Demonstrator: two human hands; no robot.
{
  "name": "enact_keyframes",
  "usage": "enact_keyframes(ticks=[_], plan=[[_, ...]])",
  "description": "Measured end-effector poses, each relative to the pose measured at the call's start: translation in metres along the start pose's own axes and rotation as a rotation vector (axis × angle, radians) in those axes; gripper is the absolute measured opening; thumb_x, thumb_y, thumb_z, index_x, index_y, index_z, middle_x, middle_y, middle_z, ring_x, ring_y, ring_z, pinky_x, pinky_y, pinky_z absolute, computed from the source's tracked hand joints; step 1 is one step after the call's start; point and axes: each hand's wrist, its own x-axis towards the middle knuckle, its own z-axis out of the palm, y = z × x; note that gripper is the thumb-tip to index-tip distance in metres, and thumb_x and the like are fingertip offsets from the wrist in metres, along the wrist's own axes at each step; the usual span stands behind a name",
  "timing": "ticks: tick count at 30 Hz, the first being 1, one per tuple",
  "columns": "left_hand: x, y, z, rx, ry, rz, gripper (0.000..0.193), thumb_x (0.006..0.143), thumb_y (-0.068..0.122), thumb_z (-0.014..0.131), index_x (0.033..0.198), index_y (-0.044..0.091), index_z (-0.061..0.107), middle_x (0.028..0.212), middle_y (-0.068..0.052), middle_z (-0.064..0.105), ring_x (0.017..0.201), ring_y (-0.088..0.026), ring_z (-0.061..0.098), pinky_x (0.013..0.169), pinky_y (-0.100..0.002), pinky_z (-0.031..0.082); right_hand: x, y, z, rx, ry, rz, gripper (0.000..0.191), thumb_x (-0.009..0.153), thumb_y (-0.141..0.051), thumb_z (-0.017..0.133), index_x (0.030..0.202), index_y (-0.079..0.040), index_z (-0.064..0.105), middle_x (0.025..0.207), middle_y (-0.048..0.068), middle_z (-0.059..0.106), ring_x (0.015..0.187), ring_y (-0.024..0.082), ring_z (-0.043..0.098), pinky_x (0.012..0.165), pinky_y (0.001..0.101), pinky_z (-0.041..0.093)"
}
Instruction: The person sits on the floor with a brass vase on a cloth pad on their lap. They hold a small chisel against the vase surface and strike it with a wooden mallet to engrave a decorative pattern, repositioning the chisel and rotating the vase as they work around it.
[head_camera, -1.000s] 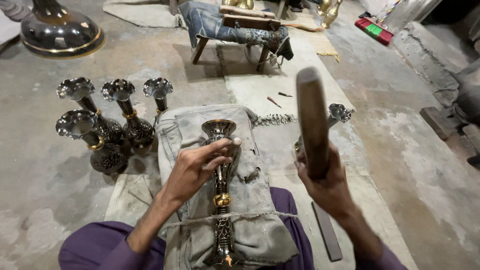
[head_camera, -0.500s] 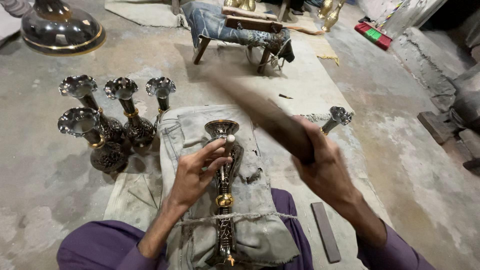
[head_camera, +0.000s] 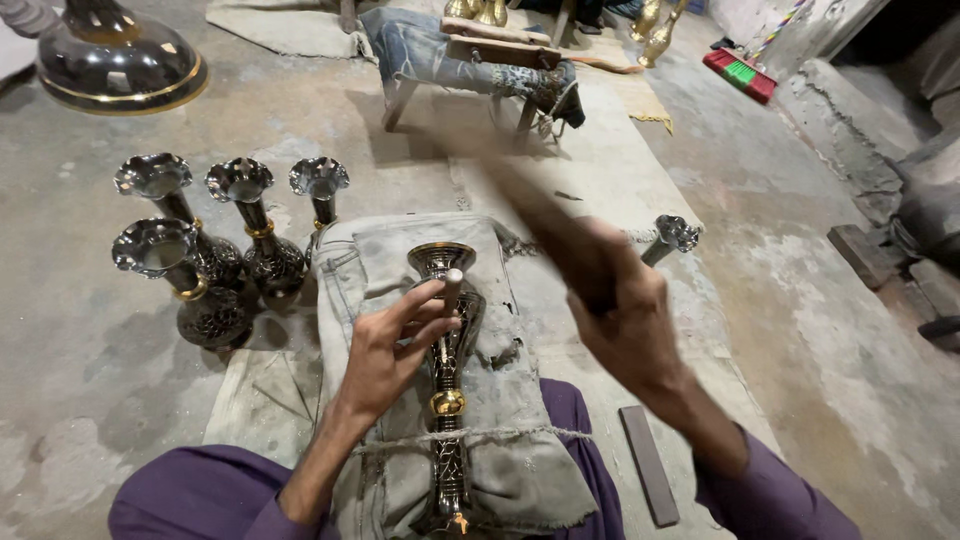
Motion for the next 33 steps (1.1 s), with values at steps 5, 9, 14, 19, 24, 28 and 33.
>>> enact_keyframes(ticks=[5,9,14,19,24,28,33], plan=[[-0.003,-0.002,0.0,0.012,0.012,0.043,0.046,0.095,0.009,0.071,0.139,0.015,0.059,0.113,-0.014,0.079,0.099,-0.022,0.08,0.082,-0.035,0.07,0.002,-0.002,-0.01,-0.402,-0.405,0.115,0.065,0.083,0.001,0.067,0.142,-0.023,0.055,0.11,0.008,0.076,0.076,0.025,0.075,0.066,0.0408,0.063],[-0.002,-0.001,0.004,-0.003,0.228,0.171,0.046,0.101,0.01,0.068,0.144,0.015,0.052,0.114,-0.015,0.077,0.103,-0.024,0.079,0.088,-0.038,0.071,0.001,0.005,-0.014,-0.311,-0.249,0.051,0.06,0.081,-0.002,0.069,0.137,-0.021,0.057,0.114,0.009,0.075,0.086,0.025,0.076,0.068,0.0389,0.063],[0.008,0.002,0.003,-0.136,0.152,-0.142,0.053,0.092,0.016,0.075,0.14,0.017,0.054,0.102,-0.011,0.081,0.089,-0.021,0.082,0.077,-0.036,0.072,0.001,0.028,-0.017,-0.39,-0.41,0.074,0.07,0.078,-0.01,0.076,0.143,-0.022,0.053,0.11,0.011,0.064,0.083,0.026,0.071,0.069,0.0374,0.062],[0.008,0.006,0.004,-0.115,0.139,0.0,0.047,0.093,0.014,0.075,0.137,0.015,0.06,0.106,-0.012,0.08,0.094,-0.02,0.081,0.082,-0.034,0.071,0.0,0.047,-0.012,-0.567,-0.485,-0.058,0.06,0.082,-0.01,0.073,0.137,-0.023,0.056,0.107,0.007,0.068,0.08,0.022,0.07,0.059,0.0378,0.06],[0.004,0.005,0.011,-0.094,0.192,0.0,0.042,0.096,0.011,0.073,0.137,0.015,0.06,0.107,-0.011,0.079,0.096,-0.02,0.08,0.078,-0.031,0.071,0.009,0.037,-0.014,-0.689,-0.548,0.041,0.055,0.095,-0.016,0.069,0.146,-0.028,0.052,0.097,0.003,0.07,0.059,0.019,0.067,0.048,0.0347,0.058],[0.002,0.002,0.013,-0.043,0.205,0.022,0.044,0.096,0.01,0.072,0.138,0.015,0.06,0.108,-0.012,0.078,0.098,-0.022,0.079,0.078,-0.032,0.07,0.023,0.013,-0.025,-0.443,-0.241,-0.27,0.066,0.084,-0.015,0.074,0.146,-0.026,0.053,0.099,0.007,0.071,0.067,0.02,0.067,0.053,0.0309,0.059],[0.0,-0.001,0.013,-0.043,0.196,0.048,0.043,0.098,0.012,0.071,0.139,0.016,0.058,0.109,-0.012,0.078,0.099,-0.021,0.079,0.078,-0.031,0.071,0.034,-0.02,-0.026,-0.213,-0.159,-0.36,0.069,0.087,-0.012,0.066,0.151,-0.025,0.044,0.111,0.008,0.07,0.079,0.02,0.068,0.066,0.032,0.06]])
